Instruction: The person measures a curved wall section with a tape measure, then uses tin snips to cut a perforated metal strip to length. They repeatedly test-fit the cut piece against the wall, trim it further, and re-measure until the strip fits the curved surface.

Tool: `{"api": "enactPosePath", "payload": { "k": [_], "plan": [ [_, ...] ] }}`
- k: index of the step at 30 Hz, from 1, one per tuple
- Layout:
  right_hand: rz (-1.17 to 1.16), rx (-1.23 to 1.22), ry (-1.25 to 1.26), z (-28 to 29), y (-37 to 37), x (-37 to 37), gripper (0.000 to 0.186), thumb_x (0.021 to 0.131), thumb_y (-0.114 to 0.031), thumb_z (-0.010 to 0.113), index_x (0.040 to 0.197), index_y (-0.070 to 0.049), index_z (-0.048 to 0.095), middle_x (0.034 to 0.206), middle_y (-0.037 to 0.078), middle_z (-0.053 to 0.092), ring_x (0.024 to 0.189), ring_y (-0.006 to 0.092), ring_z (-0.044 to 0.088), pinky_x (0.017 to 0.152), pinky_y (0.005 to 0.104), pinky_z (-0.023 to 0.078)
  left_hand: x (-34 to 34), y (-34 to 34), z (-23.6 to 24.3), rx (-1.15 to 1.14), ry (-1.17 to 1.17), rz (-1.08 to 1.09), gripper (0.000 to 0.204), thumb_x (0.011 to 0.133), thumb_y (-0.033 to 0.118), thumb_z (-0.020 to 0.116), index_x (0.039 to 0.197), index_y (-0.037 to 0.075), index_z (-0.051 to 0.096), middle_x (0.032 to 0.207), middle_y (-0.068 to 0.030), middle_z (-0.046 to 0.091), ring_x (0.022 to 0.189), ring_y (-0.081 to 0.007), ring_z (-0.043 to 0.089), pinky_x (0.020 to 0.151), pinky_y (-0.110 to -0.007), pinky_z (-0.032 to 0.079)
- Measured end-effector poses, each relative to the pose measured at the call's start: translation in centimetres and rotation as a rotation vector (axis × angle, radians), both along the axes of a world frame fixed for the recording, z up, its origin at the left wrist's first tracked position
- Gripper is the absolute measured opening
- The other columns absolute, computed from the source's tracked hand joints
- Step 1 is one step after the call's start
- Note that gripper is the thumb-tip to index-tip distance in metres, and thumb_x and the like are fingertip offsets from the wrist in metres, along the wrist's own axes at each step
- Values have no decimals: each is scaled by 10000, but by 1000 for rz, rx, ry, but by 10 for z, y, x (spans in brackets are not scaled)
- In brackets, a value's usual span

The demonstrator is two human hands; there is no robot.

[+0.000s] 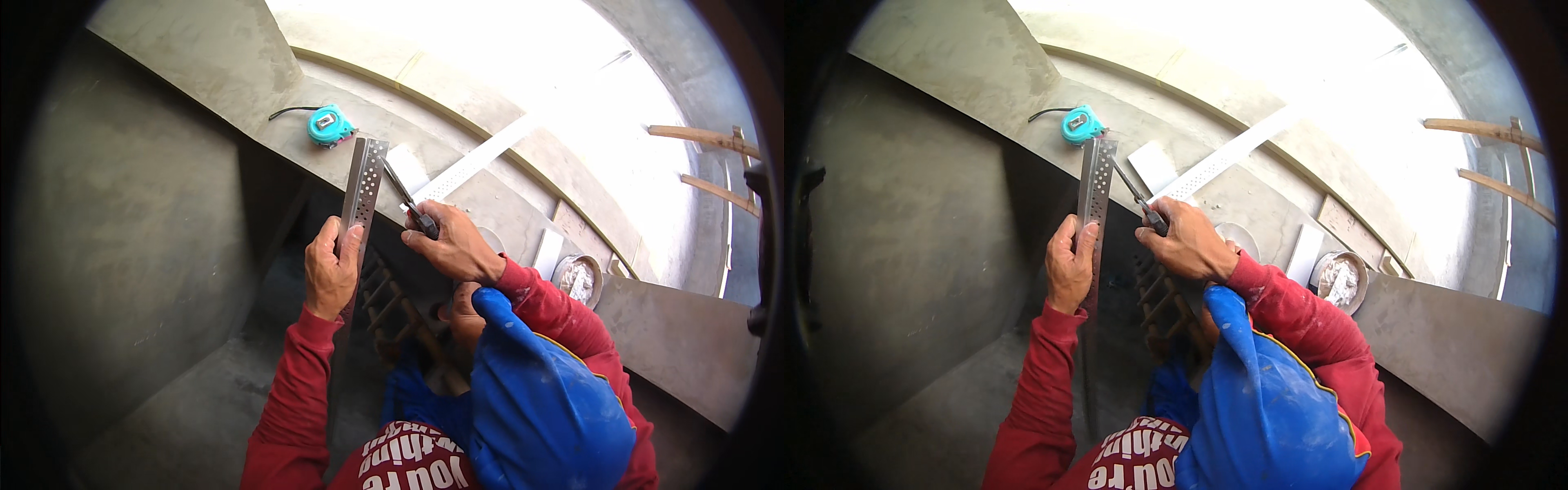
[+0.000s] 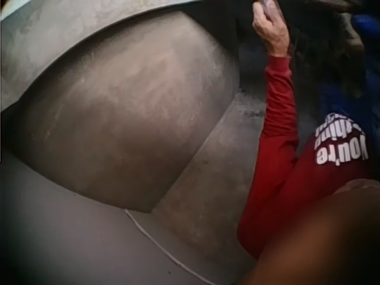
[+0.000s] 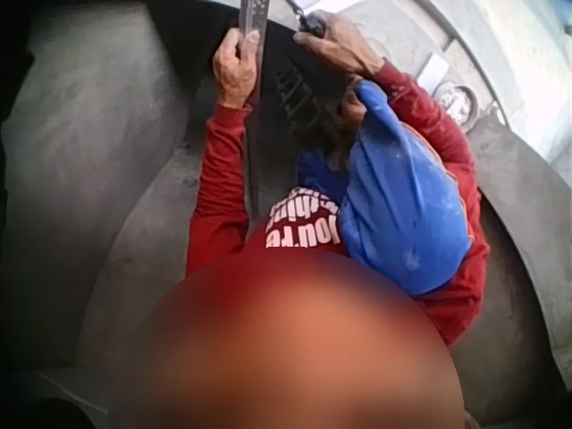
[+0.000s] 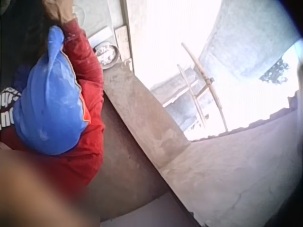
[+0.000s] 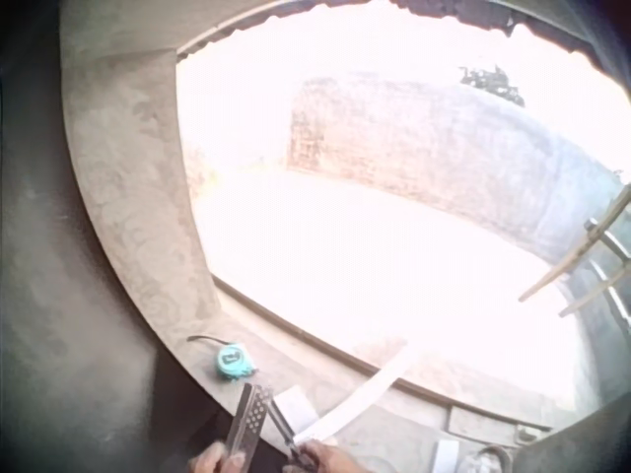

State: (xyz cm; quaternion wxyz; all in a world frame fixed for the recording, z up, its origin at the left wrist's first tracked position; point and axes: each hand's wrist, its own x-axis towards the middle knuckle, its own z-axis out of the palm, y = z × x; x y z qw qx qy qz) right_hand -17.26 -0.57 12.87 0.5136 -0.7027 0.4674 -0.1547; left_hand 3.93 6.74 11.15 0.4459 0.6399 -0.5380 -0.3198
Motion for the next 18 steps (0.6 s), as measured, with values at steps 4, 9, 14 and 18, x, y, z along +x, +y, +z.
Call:
{"api": "enactPosePath", "payload": {
  "k": [4,9,14,18],
  "plan": [
    [-26,-55,52,-2,2,4,452,884,-335,696,1103,55,633,942,288,674,923,438,661,828,480,510,-6,4,-1,42,-36,-2,336,1043,261,616,823,32,507,665,-58,460,618,-146,410,571,-337,397],
    [-70,-43,20,-7,4,8,368,883,-297,706,1028,33,636,851,221,658,809,340,637,760,438,501,-10,7,-2,34,-100,6,326,1046,265,613,836,33,519,681,-44,458,646,-122,417,589,-326,401],
    [-94,-86,5,-12,5,11,330,885,-284,707,978,25,638,814,197,653,766,302,632,734,424,498,-12,6,-4,71,-51,8,331,1046,272,612,843,29,516,674,-76,439,630,-152,409,582,-350,392],
    [-97,-97,17,-15,5,11,345,890,-293,704,997,28,637,843,211,657,806,319,644,752,427,501,-15,6,-4,53,-76,5,322,1045,259,612,843,27,516,676,-63,446,635,-147,409,585,-346,394]
  ]
}}
